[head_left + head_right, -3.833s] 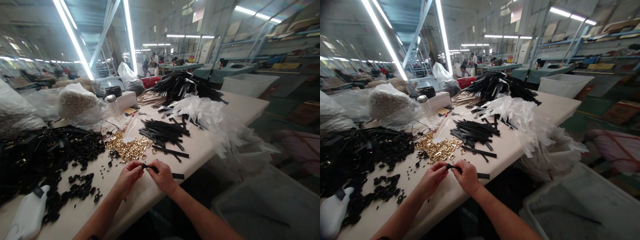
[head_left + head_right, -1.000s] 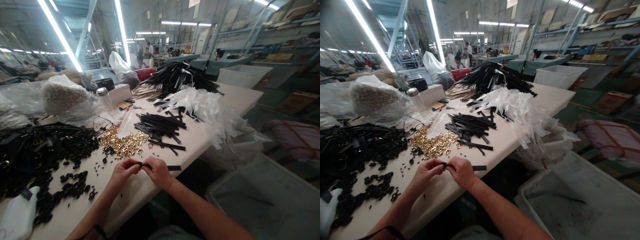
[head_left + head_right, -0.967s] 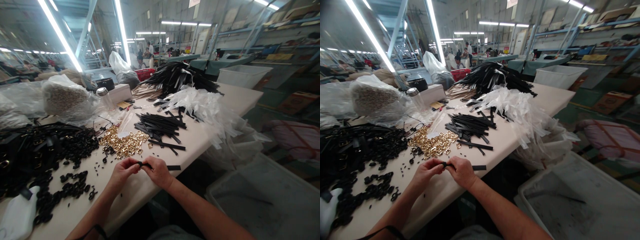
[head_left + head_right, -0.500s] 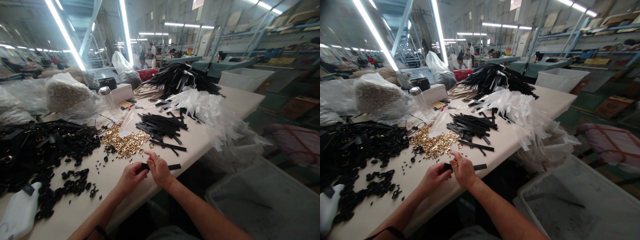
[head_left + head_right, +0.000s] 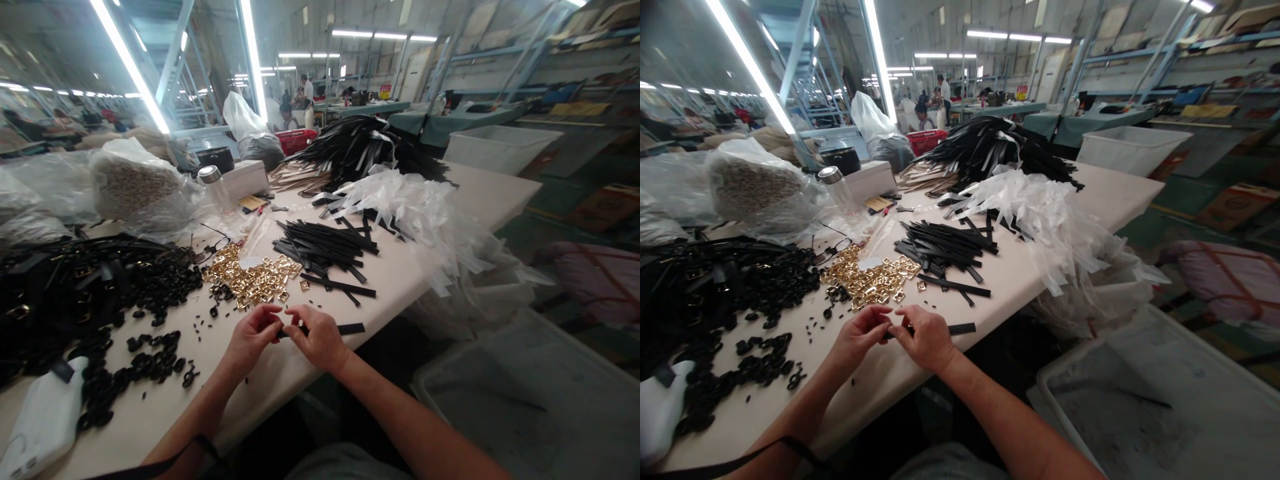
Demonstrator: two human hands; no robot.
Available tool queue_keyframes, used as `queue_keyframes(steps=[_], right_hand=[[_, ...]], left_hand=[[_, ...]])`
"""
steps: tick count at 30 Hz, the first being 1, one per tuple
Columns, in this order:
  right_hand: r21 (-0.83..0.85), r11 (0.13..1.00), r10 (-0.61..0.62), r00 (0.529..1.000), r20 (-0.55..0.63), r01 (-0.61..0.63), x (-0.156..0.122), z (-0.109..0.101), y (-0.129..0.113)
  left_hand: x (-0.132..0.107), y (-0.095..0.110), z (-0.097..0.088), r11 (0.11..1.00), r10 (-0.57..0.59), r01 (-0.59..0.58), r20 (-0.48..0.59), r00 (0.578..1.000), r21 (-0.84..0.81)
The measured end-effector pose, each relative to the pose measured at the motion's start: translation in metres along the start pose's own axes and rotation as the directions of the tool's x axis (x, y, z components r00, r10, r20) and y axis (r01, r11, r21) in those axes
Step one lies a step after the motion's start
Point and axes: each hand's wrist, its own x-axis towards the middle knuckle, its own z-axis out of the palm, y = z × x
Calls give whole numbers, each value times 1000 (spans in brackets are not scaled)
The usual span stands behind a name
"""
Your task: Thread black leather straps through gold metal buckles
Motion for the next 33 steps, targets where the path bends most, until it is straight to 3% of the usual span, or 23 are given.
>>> queue_keyframes(steps=[4,16,21,26,29,33], right_hand=[[-75,994,-77,995,57,82,-1,3,-1],[-83,996,22,999,25,-20,3,2,0],[-85,996,39,999,33,-36,3,3,2],[-93,995,30,999,28,-28,0,6,6],[-89,996,-3,999,37,6,0,6,6],[-86,996,-14,999,39,18,1,5,4]], left_hand=[[1,0,-4,999,29,-29,-27,999,-15],[-1,10,-18,998,55,-53,-112,992,17],[0,10,-23,991,70,-58,-98,993,122],[0,5,-21,981,67,-64,-15,998,182],[1,2,-14,934,144,-137,5,990,331],[1,2,-8,804,270,-257,56,961,536]])
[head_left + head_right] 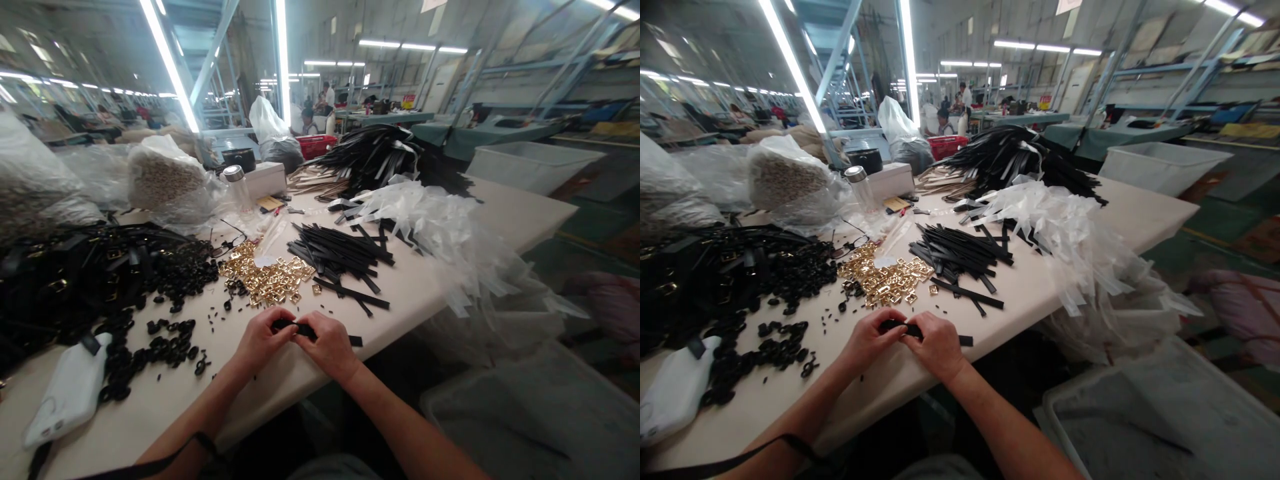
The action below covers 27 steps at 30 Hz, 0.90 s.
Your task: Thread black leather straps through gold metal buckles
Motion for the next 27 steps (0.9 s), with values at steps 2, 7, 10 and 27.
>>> queue_keyframes(steps=[2,7,10,27], right_hand=[[-10,1000,-2,1000,11,2,0,0,0],[-3,1000,-7,1000,24,7,0,-1,-1],[22,1000,11,1000,9,-11,1,-3,-4],[117,987,-107,994,-34,110,10,-1,-2]], left_hand=[[0,0,1,995,63,-62,-9,998,78],[0,-5,1,992,67,-61,-55,996,108],[2,-8,-4,1000,-12,15,-201,979,10],[5,-2,-3,946,-208,191,-38,977,-263]])
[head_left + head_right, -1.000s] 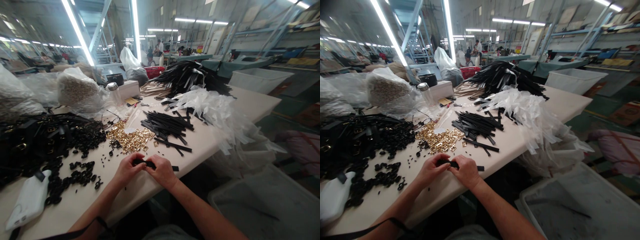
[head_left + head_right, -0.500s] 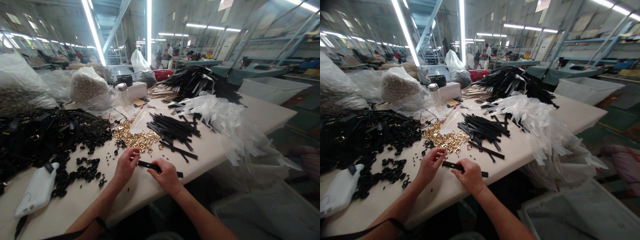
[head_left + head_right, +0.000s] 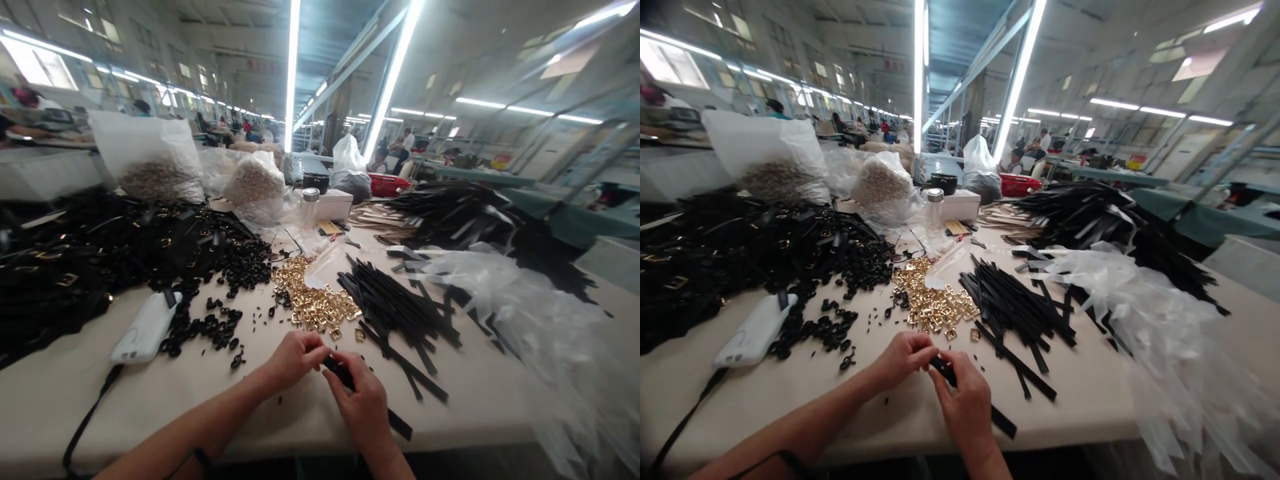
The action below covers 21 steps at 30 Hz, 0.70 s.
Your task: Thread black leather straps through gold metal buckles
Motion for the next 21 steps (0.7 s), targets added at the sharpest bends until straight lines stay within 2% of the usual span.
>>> queue_keyframes(steps=[9,14,21], right_hand=[[21,997,-78,996,-33,79,5,6,6],[38,997,-68,998,-7,69,4,5,10],[94,996,-17,998,53,12,4,6,10]], left_hand=[[4,-6,0,962,-128,130,26,991,-239],[5,-6,3,939,-118,129,54,992,-318],[4,-9,4,946,-78,90,53,996,-311]])
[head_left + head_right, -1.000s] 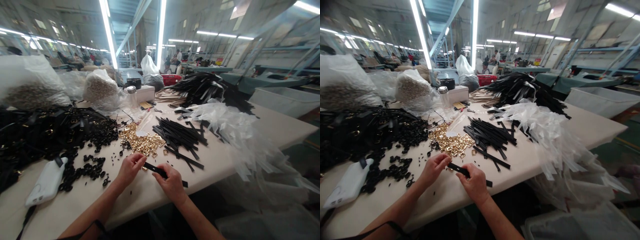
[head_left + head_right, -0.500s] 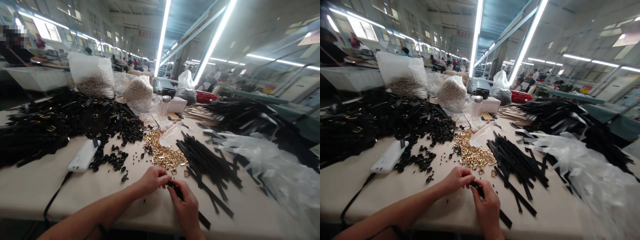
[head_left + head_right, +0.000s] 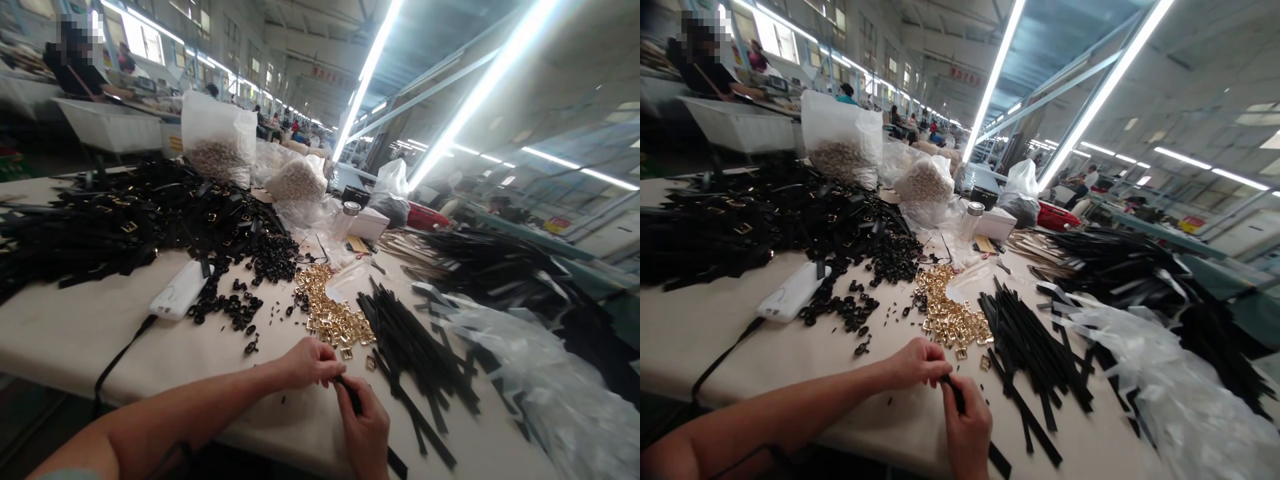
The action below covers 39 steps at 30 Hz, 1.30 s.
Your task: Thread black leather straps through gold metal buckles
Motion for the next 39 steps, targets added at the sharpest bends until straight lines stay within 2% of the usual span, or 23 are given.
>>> queue_keyframes(steps=[4,8,11,15,20,23,25,28,31,35,37,39], right_hand=[[-16,1000,-8,1000,24,8,1,-9,0],[-126,992,-8,999,-48,2,1,-28,11],[-184,981,51,997,-66,-62,-2,-37,22],[-233,963,147,988,37,-135,-6,-37,27],[-285,948,168,983,70,-142,-4,-34,20],[-296,944,173,982,69,-146,-5,-35,19],[-296,944,176,982,69,-148,-5,-35,20],[-284,948,171,982,77,-143,-5,-35,22],[-274,951,168,983,80,-140,-5,-34,23],[-287,948,163,984,74,-136,-4,-34,25],[-295,946,161,984,79,-131,-5,-34,26],[-301,945,163,983,83,-131,-5,-34,26]], left_hand=[[1,0,0,999,18,-18,9,1000,27],[4,6,-8,998,-3,2,-10,1000,-55],[6,13,-22,993,25,-37,-100,995,-116],[9,18,-41,983,6,-49,-234,972,-179],[7,28,-61,979,3,-67,-314,949,-193],[3,44,-83,978,36,-114,-398,917,-173],[-1,54,-103,988,75,-125,-442,894,-85],[-9,59,-136,978,157,-76,-454,877,192],[-20,54,-160,875,172,38,-383,908,483],[-43,46,-168,760,7,144,-231,973,634],[-55,45,-163,730,-34,146,-179,983,668],[-65,44,-157,691,-36,159,-186,982,705]])
